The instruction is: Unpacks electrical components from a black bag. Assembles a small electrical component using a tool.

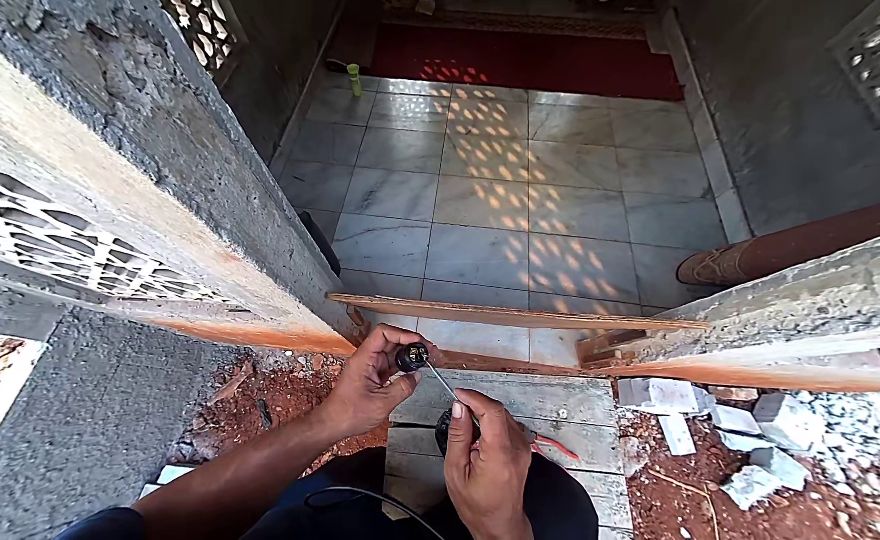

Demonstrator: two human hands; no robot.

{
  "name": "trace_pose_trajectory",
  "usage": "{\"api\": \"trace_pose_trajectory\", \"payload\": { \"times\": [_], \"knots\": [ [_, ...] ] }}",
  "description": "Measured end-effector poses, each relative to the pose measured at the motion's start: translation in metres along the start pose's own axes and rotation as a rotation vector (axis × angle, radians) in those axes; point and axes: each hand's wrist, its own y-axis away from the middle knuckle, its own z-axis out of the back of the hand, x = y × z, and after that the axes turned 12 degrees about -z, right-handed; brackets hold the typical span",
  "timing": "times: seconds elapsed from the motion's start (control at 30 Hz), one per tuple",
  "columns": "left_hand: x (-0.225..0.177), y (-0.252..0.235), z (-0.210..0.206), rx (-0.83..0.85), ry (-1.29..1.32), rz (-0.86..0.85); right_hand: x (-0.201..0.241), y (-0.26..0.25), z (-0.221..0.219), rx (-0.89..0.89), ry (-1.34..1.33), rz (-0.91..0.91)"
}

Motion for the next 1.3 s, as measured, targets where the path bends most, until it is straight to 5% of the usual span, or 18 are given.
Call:
{"api": "trace_pose_trajectory", "payload": {
  "times": [0.7, 0.87, 1.13, 1.3],
  "knots": [
    [0.006, 0.000, -0.006, 0.048, -0.146, -0.057, -0.003, -0.002, -0.003, -0.046, 0.180, 0.134],
    [0.009, 0.000, -0.004, 0.033, -0.193, -0.095, 0.001, -0.002, -0.004, 0.026, 0.127, -0.007],
    [0.018, 0.003, 0.002, 0.127, -0.344, -0.234, -0.005, -0.005, 0.002, 0.402, -0.026, -0.293],
    [0.017, 0.001, 0.001, 0.163, -0.422, -0.276, -0.006, -0.004, -0.001, 0.293, 0.055, -0.215]
  ]
}}
